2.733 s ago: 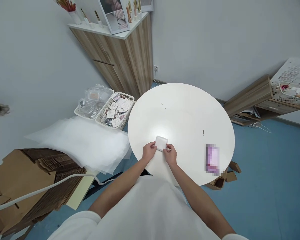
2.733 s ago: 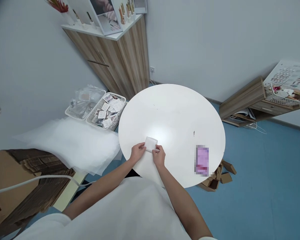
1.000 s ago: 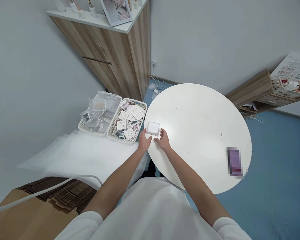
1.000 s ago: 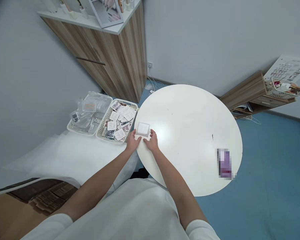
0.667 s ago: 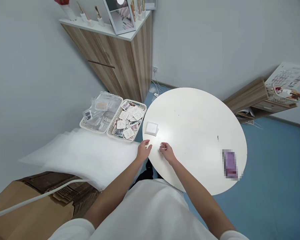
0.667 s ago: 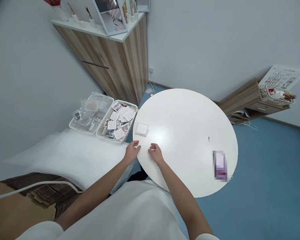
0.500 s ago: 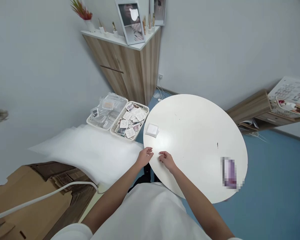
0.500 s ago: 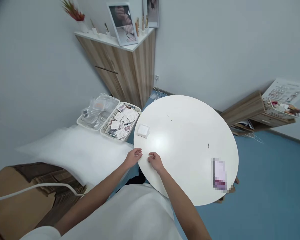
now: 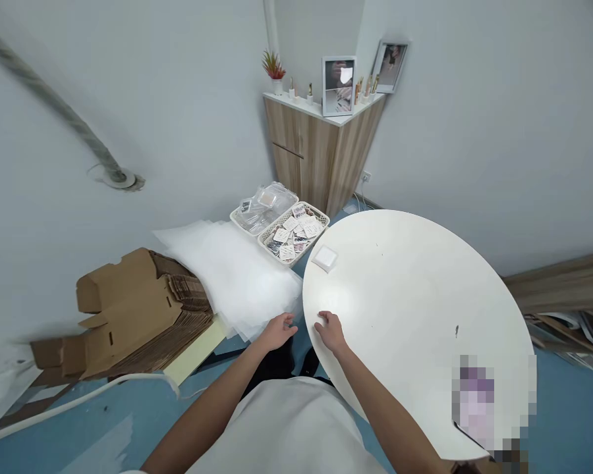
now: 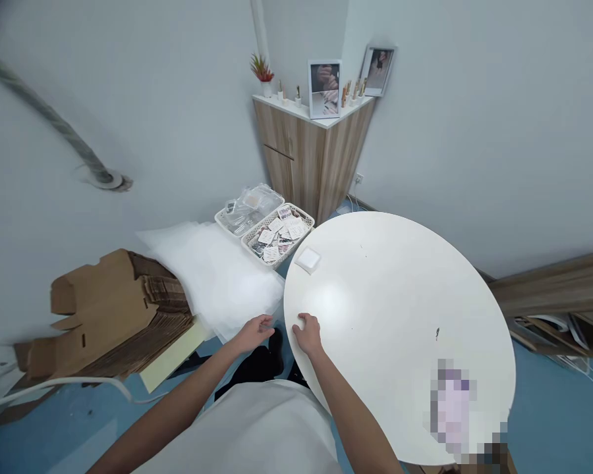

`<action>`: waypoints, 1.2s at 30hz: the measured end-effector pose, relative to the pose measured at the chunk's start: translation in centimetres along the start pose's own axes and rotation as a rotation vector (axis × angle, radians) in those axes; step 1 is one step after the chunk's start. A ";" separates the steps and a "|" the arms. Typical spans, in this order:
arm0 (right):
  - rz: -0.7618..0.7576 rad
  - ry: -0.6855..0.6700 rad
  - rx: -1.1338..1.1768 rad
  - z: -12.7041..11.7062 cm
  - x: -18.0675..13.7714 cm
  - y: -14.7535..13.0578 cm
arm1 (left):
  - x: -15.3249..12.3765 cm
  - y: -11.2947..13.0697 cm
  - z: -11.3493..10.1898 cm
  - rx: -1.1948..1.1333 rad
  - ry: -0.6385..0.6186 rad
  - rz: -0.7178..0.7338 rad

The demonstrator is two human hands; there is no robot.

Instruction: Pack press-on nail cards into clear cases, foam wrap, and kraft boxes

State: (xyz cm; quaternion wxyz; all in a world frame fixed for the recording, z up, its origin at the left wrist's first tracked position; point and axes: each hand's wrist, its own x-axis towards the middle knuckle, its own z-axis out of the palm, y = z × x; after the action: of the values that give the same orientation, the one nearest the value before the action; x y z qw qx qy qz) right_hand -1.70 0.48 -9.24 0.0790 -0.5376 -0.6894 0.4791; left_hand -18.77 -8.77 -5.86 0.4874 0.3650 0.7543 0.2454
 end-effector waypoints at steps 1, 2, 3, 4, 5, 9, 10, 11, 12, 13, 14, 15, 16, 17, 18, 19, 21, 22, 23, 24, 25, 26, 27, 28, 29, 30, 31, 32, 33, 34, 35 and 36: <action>-0.026 0.004 -0.050 0.1 -0.1 -0.2 | -0.5 -0.2 -0.3 0.010 -0.001 -0.009; -0.050 0.003 -0.085 0.2 -0.1 -0.4 | -1.0 -0.5 -0.6 0.019 0.005 -0.014; -0.075 -0.005 -0.103 0.3 -0.1 -0.7 | -1.5 -0.7 -0.9 0.027 0.016 -0.015; -0.103 -0.025 -0.103 0.5 -0.1 -1.0 | -1.9 -0.9 -1.2 0.034 0.031 -0.013; -0.131 -0.063 -0.085 0.7 0.0 -1.4 | -2.3 -1.0 -1.6 0.039 0.050 -0.006; -0.189 -0.293 0.012 2.2 0.6 -3.4 | -3.7 -1.6 -3.3 0.067 0.170 0.067; -0.197 -0.329 0.015 2.7 0.8 -4.1 | -4.0 -1.8 -3.9 0.078 0.212 0.082; -0.210 -0.351 0.009 3.2 1.0 -4.8 | -4.4 -2.0 -4.5 0.095 0.254 0.089; -0.228 -0.366 -0.002 3.8 1.1 -5.6 | -4.7 -2.3 -5.2 0.116 0.295 0.084; -0.248 -0.381 -0.015 4.4 1.3 -6.4 | -5.1 -2.7 -5.9 0.140 0.335 0.069; -0.268 -0.400 -0.028 5.1 1.4 -7.3 | -5.5 -3.2 -6.7 0.165 0.374 0.050; -0.287 -0.421 -0.044 5.8 1.5 -8.3 | -6.0 -3.8 -7.5 0.184 0.413 0.033; -0.304 -0.440 -0.064 6.6 1.5 -9.3 | -6.5 -4.4 -8.4 0.193 0.459 0.026; -0.320 -0.451 -0.087 7.4 1.6 -10.4 | -7.1 -5.0 -9.3 0.191 0.512 0.030; -0.338 -0.453 -0.112 8.3 1.6 -11.5 | -7.6 -5.7 -10.3 0.180 0.570 0.038; -0.359 -0.445 -0.132 9.3 1.6 -12.7 | -8.3 -6.5 -11.4 0.167 0.634 0.041; -0.420 -0.395 -0.150 11.3 1.4 -15.4 | -9.5 -7.9 -13.6 0.159 0.762 0.010; -0.462 -0.358 -0.152 12.4 1.2 -16.7 | -10.1 -8.6 -14.8 0.178 0.818 -0.019; -0.509 -0.322 -0.154 13.4 1.0 -18.1 | -10.6 -9.3 -15.9 0.213 0.866 -0.054; -0.558 -0.292 -0.159 14.5 0.7 -19.5 | -11.1 -10.0 -17.1 0.258 0.905 -0.092; -0.603 -0.269 -0.176 15.5 0.5 -20.9 | -11.6 -10.7 -18.1 0.304 0.933 -0.133; -0.640 -0.251 -0.204 16.5 0.2 -22.2 | -12.0 -11.4 -19.1 0.342 0.948 -0.177; -0.666 -0.236 -0.242 17.6 0.0 -23.5 | -12.3 -12.0 -20.0 0.369 0.952 -0.222; -0.686 -0.224 -0.293 18.6 -0.2 -24.7 | -12.6 -12.6 -20.8 0.382 0.942 -0.264; -0.703 -0.212 -0.352 19.6 -0.4 -25.8 | -12.8 -13.2 -21.5 0.382 0.921 -0.298; -0.723 -0.204 -0.416 20.6 -0.5 -26.9 | -13.0 -13.8 -22.0 0.375 0.895 -0.318; -0.743 -0.196 -0.482 21.5 -0.6 -27.8 | -13.1 -14.3 -22.5 0.363 0.868 -0.328; -0.762 -0.188 -0.549 22.4 -0.6 -28.7 | -13.2 -14.8 -22.8 0.351 0.844 -0.333; -0.778 -0.179 -0.615 23.2 -0.5 -29.4 | -13.3 -15.3 -23.0 0.341 0.823 -0.334; -0.785 -0.166 -0.677 23.9 -0.5 -30.0 | -13.3 -15.7 -23.2 0.334 0.806 -0.331; -0.781 -0.148 -0.734 24.5 -0.4 -30.4 | -13.3 -16.0 -23.3 0.331 0.793 -0.322; -0.768 -0.130 -0.785 25.0 -0.3 -30.7 | -13.3 -16.3 -23.3 0.330 0.780 -0.313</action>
State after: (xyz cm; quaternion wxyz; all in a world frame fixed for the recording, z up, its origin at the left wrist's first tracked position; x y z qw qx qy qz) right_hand -37.61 -12.97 0.58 -0.0008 -0.2059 -0.9662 0.1552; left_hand -41.74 -29.62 -0.84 0.1332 0.1997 0.9568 0.1642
